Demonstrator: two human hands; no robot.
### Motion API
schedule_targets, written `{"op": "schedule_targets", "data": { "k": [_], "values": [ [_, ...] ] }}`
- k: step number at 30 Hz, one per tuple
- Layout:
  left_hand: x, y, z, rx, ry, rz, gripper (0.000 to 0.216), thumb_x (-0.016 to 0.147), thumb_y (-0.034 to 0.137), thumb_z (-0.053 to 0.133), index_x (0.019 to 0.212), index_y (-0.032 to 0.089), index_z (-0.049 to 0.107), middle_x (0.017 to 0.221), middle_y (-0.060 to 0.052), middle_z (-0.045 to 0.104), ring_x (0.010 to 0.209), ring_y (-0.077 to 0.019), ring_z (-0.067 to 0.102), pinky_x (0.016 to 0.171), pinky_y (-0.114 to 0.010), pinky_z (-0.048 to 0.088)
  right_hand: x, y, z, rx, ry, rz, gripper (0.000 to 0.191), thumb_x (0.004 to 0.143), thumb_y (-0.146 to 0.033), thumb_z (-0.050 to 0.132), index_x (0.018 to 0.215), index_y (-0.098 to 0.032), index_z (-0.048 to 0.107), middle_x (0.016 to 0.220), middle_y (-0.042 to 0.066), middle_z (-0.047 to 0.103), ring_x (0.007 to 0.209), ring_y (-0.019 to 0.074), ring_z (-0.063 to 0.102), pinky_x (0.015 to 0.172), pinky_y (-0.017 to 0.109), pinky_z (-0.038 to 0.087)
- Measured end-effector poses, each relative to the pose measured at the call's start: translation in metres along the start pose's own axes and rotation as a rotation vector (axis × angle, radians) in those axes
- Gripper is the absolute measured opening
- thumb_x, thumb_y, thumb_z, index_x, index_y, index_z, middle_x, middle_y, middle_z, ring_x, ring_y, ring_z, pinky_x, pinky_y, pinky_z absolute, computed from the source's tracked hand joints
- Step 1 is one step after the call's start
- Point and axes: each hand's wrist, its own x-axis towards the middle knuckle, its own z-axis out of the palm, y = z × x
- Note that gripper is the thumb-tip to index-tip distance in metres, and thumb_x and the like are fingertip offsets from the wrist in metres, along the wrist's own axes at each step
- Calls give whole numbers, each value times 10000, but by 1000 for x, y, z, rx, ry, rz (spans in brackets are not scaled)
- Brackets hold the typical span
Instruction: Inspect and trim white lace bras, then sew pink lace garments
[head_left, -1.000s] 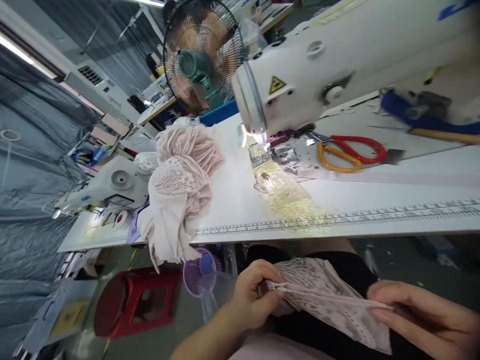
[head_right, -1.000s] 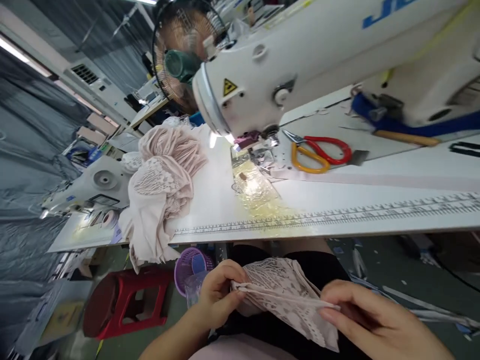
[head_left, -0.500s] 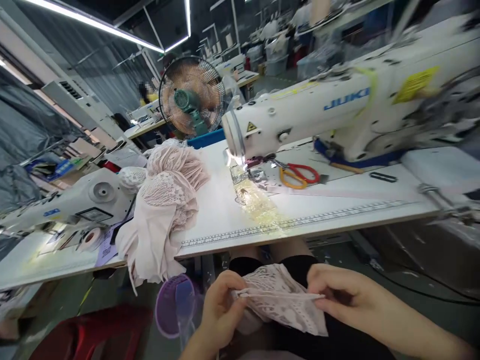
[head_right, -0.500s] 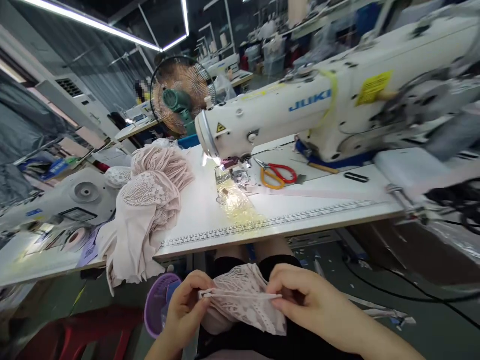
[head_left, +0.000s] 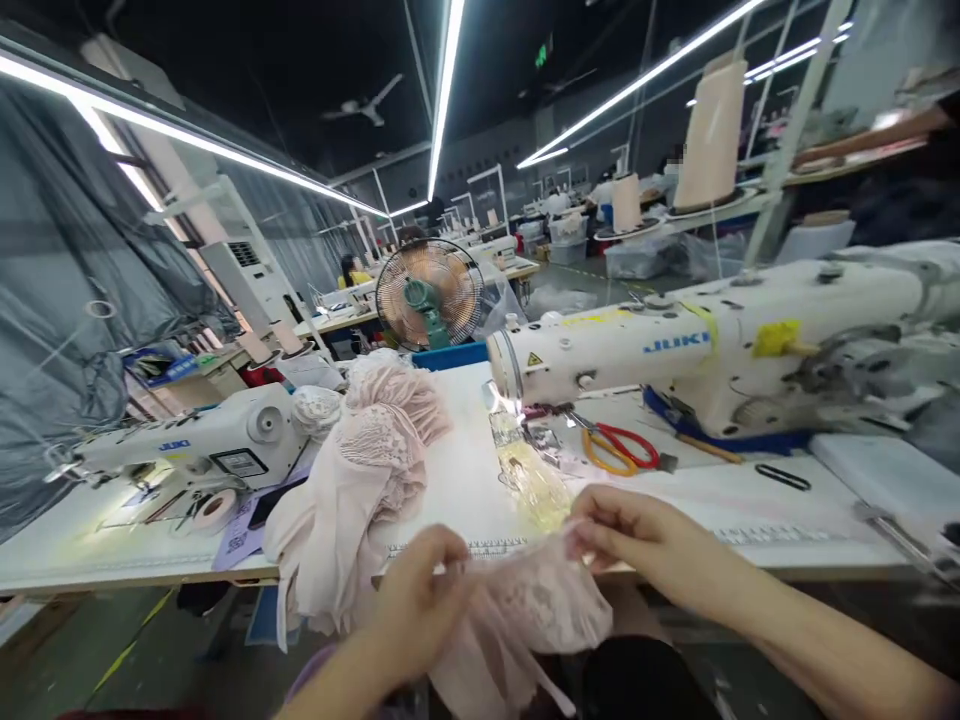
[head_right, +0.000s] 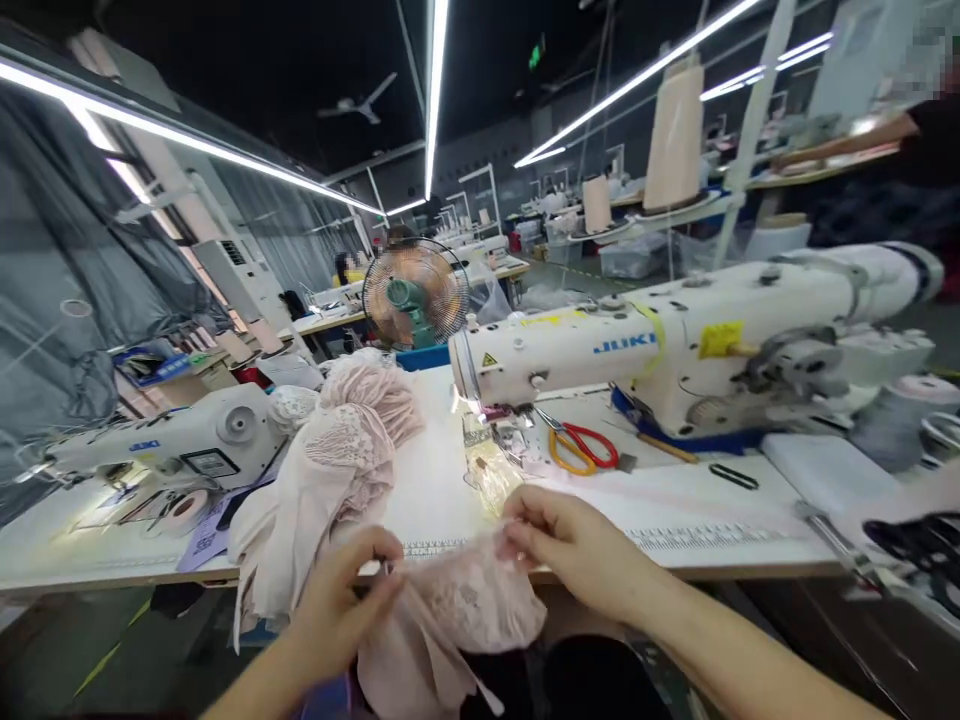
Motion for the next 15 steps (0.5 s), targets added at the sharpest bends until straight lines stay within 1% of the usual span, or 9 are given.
{"op": "schedule_targets", "data": {
  "k": [2,4,6,7,9,10,12,13,15],
  "values": [
    [30,14,-34,187,89,102,66,835,196,480,808,169,534,740,-30,583,679,-136,539,616,-245,451,26,-26,-8,-92,58,-197,407,778,-571,568,805,-167,528,862,74,632,828,180,595,743,305,491],
    [49,28,-59,397,175,287,76,831,163,475,872,166,539,802,-46,609,720,-146,555,646,-262,455,46,-44,-14,-175,107,-374,335,824,-514,535,822,-179,541,1010,103,624,939,206,580,804,328,480],
    [55,34,-66,615,157,491,114,838,128,461,912,155,544,863,-67,625,787,-170,566,705,-299,448,58,-43,-20,-288,147,-499,229,864,-419,491,842,-196,537,1110,107,599,1025,220,556,837,346,466],
    [54,32,-61,702,106,564,125,845,114,450,912,145,550,868,-73,629,810,-182,568,736,-321,440,61,-35,-22,-365,161,-548,172,867,-363,474,848,-203,534,1120,102,599,1040,221,552,845,353,461],
    [46,17,-36,793,-23,630,145,863,105,424,892,127,565,835,-73,632,815,-193,570,770,-348,424,66,-4,-27,-526,146,-590,92,843,-263,450,842,-211,526,1119,89,604,1042,218,555,853,361,453],
    [39,5,-18,800,-86,623,159,872,109,413,881,119,571,813,-71,629,804,-193,570,765,-350,421,66,16,-28,-587,116,-570,89,824,-232,439,839,-211,524,1082,84,619,1018,216,567,841,361,456],
    [22,-23,22,764,-148,585,180,886,129,397,874,111,575,793,-69,623,772,-191,568,719,-340,420,65,56,-29,-649,36,-469,124,792,-199,415,845,-207,528,974,77,646,945,211,595,807,357,468],
    [14,-36,41,734,-168,565,190,893,147,389,879,109,575,788,-69,619,751,-190,564,683,-332,415,63,72,-29,-654,7,-409,132,783,-189,408,835,-203,528,949,75,650,924,209,601,788,349,473],
    [-1,-55,74,668,-159,512,219,903,155,364,853,116,573,752,-61,606,698,-178,548,627,-319,397,58,96,-28,-645,-20,-319,126,767,-161,404,794,-199,521,951,70,653,868,194,610,736,319,482]
  ]
}}
